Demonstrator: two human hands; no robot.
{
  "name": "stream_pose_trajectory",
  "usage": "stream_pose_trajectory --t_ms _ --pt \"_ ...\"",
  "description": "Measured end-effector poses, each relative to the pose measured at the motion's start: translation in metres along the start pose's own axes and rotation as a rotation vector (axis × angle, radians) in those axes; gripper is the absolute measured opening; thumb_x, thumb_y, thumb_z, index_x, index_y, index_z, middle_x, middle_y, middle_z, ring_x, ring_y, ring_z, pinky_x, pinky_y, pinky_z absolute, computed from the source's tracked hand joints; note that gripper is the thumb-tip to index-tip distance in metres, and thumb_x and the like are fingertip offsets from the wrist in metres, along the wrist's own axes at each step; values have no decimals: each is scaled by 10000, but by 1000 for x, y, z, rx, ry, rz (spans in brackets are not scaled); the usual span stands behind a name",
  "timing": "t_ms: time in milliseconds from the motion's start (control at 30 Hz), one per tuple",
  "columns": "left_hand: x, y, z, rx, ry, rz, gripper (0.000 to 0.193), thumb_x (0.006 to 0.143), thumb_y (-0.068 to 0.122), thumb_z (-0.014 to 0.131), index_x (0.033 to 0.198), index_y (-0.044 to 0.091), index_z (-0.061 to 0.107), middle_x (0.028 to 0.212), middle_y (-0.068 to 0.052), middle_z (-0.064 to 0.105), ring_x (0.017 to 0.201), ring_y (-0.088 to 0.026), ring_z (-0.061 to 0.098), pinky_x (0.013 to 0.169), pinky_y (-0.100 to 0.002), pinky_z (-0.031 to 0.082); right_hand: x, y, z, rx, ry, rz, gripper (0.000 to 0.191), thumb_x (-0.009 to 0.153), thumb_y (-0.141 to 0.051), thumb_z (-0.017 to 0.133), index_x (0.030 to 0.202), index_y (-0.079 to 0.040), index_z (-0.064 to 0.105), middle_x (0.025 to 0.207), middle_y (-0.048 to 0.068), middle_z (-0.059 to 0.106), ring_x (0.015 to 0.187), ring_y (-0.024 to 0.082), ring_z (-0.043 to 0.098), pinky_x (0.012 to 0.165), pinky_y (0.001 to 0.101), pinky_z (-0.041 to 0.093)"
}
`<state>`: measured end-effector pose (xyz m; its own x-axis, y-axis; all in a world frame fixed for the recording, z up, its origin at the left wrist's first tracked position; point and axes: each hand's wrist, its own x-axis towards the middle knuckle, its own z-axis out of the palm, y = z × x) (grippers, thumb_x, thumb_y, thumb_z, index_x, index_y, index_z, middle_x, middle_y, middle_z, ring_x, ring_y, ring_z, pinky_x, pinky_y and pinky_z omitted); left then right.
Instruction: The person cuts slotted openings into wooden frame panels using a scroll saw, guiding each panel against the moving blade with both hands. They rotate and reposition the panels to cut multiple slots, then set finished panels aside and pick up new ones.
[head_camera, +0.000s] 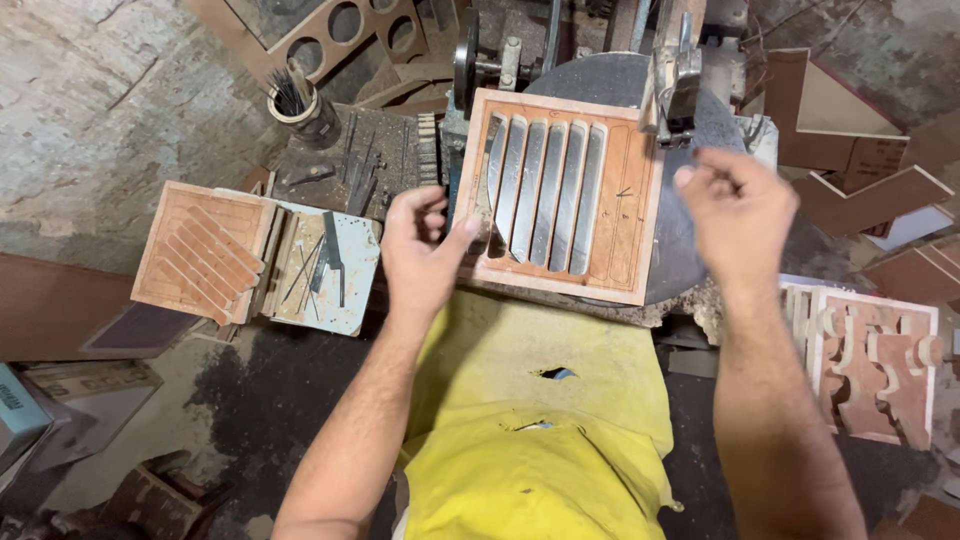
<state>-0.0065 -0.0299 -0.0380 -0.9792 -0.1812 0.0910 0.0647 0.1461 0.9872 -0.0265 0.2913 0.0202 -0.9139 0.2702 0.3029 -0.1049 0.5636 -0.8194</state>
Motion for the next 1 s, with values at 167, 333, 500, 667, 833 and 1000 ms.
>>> stream_pose_trajectory --t_ms 167,333,500,667,833,1000 --pt "15 32 73 247 -289 276 491 861 256 868 1253 61 647 1223 -137 666 1139 -235 640 993 -388 556 46 -66 -5 349 29 -18 114 977 -99 770 1026 4 767 809 -37 678 677 26 567 615 207 456" --pt "40 41 137 326 -434 352 618 732 213 863 1292 99 628 1003 -26 758 1000 -244 626 958 -464 456 76 -93 15 366 -120 4 98 941 -74 767 1011 -6 770 814 -36 706 694 12 597 618 203 459" --pt "47 25 148 355 -384 318 508 785 177 838 1255 129 652 876 -12 735 949 -263 629 936 -451 458 33 -65 3 5 4 -505 122 997 24 857 1043 17 744 955 89 716 842 119 651 731 250 523" --pt "48 18 146 282 -365 313 538 794 151 819 1290 109 614 858 -15 729 943 -263 641 935 -446 458 -41 -30 5 -325 28 -690 240 873 67 781 1091 -34 775 973 108 724 888 259 666 811 355 541" --pt "50 19 145 264 -402 249 718 743 153 849 1391 86 546 920 -30 737 995 -270 629 961 -451 435 -41 -27 2 -270 77 -589 208 961 67 765 1156 -3 747 1088 120 718 936 199 688 805 297 573" --pt "48 16 146 327 -335 432 574 740 193 883 1262 116 658 1121 -89 675 1123 -303 597 999 -470 432 22 -51 12 -119 54 -317 358 1004 -72 809 1290 13 612 1178 156 673 955 202 674 817 304 577"
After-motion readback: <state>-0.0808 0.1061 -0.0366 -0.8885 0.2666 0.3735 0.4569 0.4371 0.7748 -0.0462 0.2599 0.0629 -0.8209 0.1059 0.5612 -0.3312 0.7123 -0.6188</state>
